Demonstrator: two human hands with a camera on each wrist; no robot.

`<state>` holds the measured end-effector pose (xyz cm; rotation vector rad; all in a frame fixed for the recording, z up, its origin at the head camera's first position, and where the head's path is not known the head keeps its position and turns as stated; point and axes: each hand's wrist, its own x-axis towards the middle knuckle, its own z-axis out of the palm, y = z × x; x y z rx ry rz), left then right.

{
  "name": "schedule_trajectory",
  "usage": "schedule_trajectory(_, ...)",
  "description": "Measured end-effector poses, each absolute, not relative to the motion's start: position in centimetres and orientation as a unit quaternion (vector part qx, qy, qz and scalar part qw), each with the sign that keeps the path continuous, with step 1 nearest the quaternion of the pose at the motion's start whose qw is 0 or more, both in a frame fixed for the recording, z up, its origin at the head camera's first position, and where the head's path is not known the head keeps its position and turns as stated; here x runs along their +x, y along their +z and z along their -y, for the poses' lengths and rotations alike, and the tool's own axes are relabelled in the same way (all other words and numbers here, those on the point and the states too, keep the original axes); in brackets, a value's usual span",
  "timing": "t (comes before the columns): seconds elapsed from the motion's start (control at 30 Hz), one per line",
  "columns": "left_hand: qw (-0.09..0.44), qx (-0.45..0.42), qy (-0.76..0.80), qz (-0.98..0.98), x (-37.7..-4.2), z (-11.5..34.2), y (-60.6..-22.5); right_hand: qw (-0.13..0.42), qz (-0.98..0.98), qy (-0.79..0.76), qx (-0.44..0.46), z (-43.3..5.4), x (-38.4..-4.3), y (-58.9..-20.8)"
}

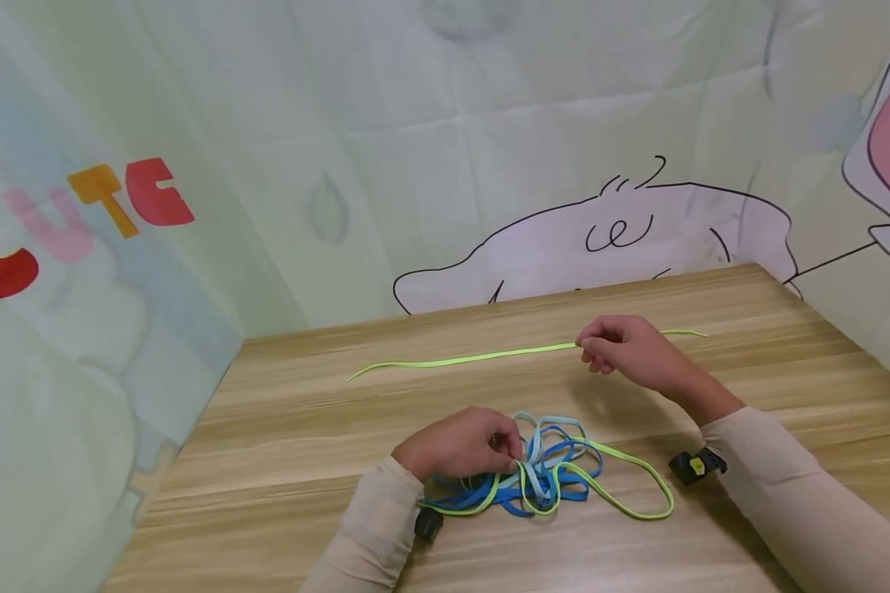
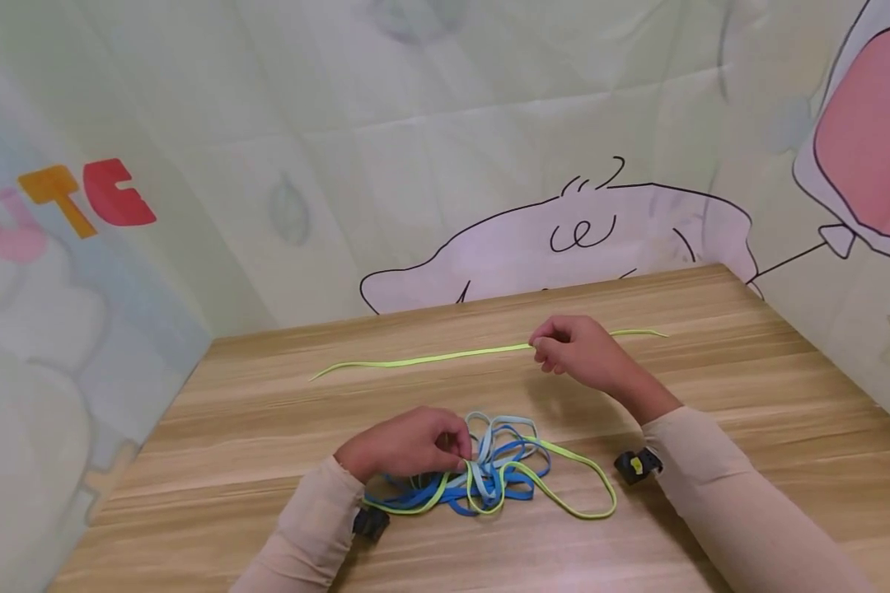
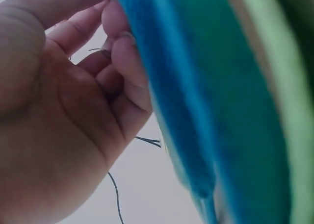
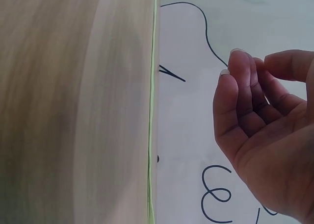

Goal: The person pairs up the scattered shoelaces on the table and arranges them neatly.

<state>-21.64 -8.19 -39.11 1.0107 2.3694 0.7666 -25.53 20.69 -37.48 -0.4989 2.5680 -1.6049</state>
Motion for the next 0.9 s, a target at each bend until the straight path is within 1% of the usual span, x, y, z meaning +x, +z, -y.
schedule_trajectory(0.2,0.234,0.351,0.291,-0.859,-21.6,8.3,-38.8,0.053,-0.835,-0.522,-0.164,-20.3,-25.3,-37.5)
schedule_trajectory(0.33,0.244,0.359,0.304,-0.848,-21.7,8.5,-38.7,0.062,-0.837,-0.516,-0.172,-19.9,-25.1,-37.5)
schedule_trajectory(0.7,0.25,0.36,0.392,-0.809,-22.1,9.1,-38.6,0.087,-0.839,-0.495,-0.206,-18.6,-24.5,-37.9)
schedule_trajectory(0.9,0.269,0.346,0.425,-0.792,-22.2,9.7,-38.3,0.112,-0.831,-0.498,-0.221,-17.7,-24.1,-37.9)
